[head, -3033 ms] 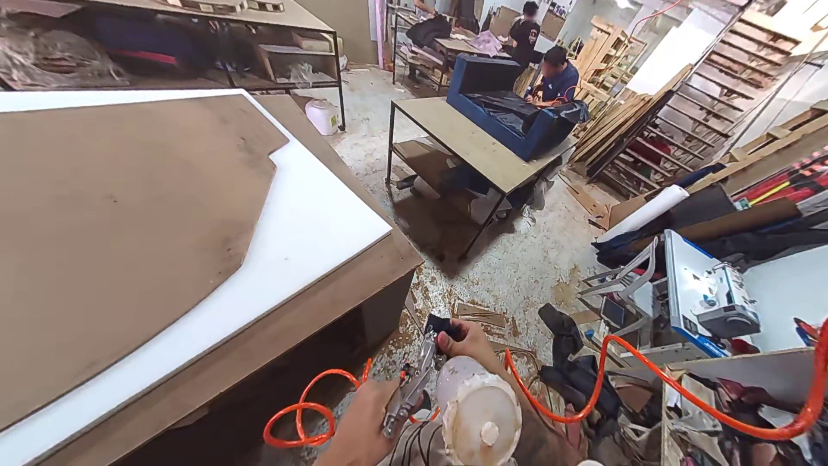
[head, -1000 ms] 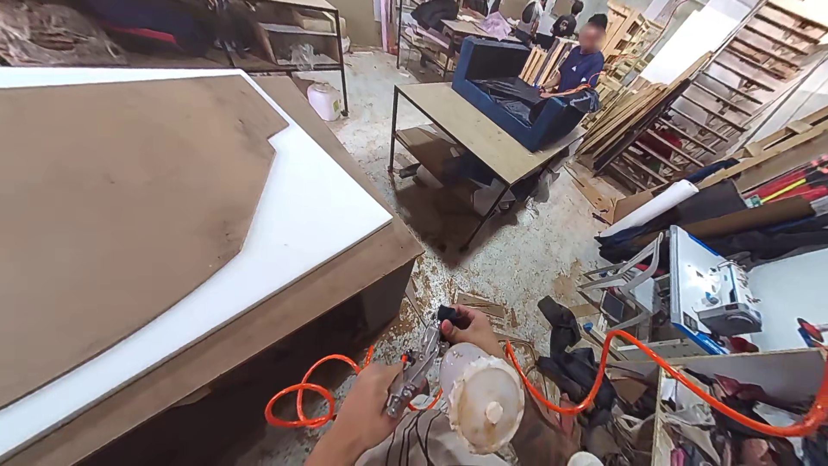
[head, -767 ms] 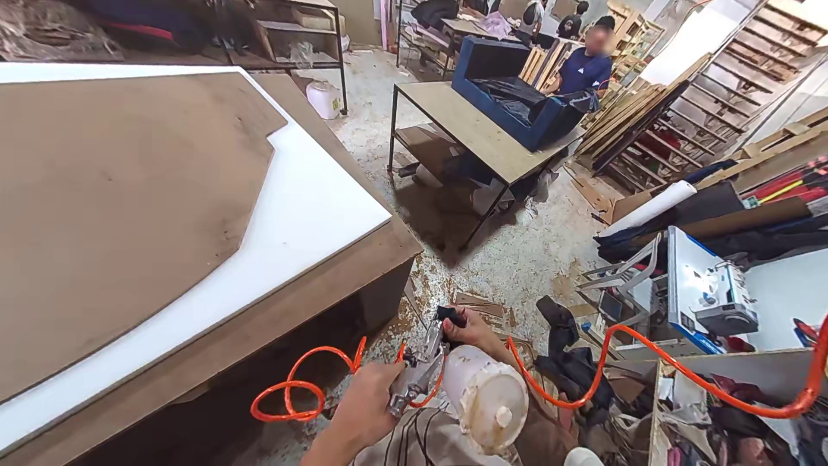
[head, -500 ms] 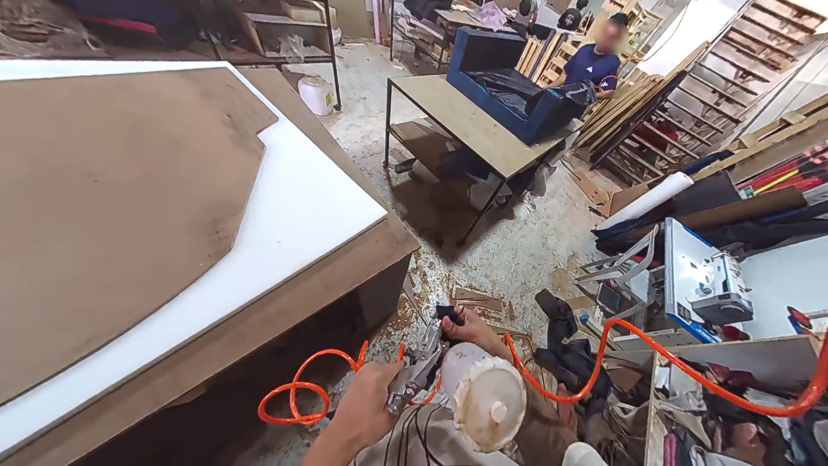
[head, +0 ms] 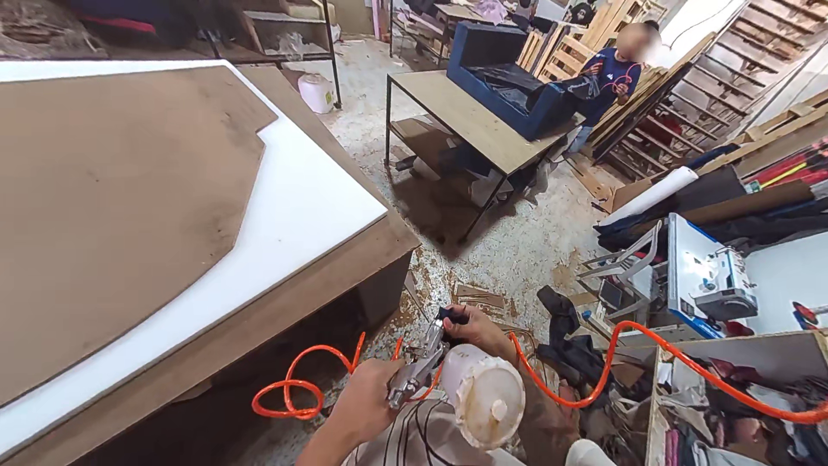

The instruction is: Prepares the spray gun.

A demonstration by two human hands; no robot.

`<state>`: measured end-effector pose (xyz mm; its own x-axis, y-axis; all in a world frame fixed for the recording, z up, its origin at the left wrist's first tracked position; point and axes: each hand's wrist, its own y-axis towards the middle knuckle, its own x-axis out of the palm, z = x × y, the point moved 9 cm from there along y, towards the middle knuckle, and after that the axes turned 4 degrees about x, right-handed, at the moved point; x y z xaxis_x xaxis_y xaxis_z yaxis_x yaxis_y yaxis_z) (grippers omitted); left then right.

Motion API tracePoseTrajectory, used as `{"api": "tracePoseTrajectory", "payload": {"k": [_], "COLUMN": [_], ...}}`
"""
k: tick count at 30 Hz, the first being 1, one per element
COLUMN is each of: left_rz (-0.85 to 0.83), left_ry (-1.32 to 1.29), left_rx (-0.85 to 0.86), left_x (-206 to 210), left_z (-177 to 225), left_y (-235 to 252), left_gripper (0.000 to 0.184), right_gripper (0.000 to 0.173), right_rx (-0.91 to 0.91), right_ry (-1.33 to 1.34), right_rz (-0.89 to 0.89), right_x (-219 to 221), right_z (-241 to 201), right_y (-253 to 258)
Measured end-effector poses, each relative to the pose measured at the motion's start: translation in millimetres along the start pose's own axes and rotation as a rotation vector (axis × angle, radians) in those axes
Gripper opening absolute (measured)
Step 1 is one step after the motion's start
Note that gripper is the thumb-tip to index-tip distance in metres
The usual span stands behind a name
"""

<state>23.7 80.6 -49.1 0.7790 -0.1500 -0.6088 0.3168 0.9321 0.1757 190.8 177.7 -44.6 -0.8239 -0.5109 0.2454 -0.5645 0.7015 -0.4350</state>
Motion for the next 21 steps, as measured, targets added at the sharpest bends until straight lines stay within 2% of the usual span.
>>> {"api": "tracePoseTrajectory", "payload": {"k": [2, 5, 8, 10, 13, 15, 17, 21], "left_rz": [0.006, 0.063, 0.097, 0.096, 0.066, 0.031, -0.009, -0.016], "left_ry": [-0.037, -0.089, -0.131, -0.135, -0.086, -0.03, 0.006, 0.041], "left_rx": [-0.043, -0.062, -0.025, -0.016, -0.068, -0.106, -0.102, -0.044], "left_x": [-0.4, -6.5, -9.1, -6.0, -1.7, 0.3, 3.1, 7.9], "left_z": [-5.1, -4.3, 0.5, 1.1, -2.5, -4.6, -5.0, 0.7], "left_y": [0.1, 1.7, 4.1, 7.6, 12.7, 15.1, 15.2, 12.6], "left_gripper": [0.037, 0.044, 0.049, 0.05, 0.05, 0.048, 0.046, 0.038], "right_gripper": [0.017, 0.022, 0.029, 0.031, 0.039, 0.039, 0.034, 0.03], "right_rx": [0.018, -0.027, 0.034, 0.099, 0.19, 0.189, 0.167, 0.161], "right_ry": [0.06, -0.072, -0.169, -0.11, -0.126, -0.115, -0.157, -0.213], "right_rz": [0.159, 0.563, 0.725, 0.683, 0.407, 0.281, 0.243, 0.298], "right_x": [-23.4, -68.1, -72.4, -52.2, -26.4, -14.5, -17.4, -31.6], "right_z": [10.4, 19.2, 19.1, 9.2, 7.6, 2.3, 1.2, 3.8], "right_y": [3.2, -2.2, -8.9, -12.1, -3.5, -5.3, -6.7, -7.3]}}
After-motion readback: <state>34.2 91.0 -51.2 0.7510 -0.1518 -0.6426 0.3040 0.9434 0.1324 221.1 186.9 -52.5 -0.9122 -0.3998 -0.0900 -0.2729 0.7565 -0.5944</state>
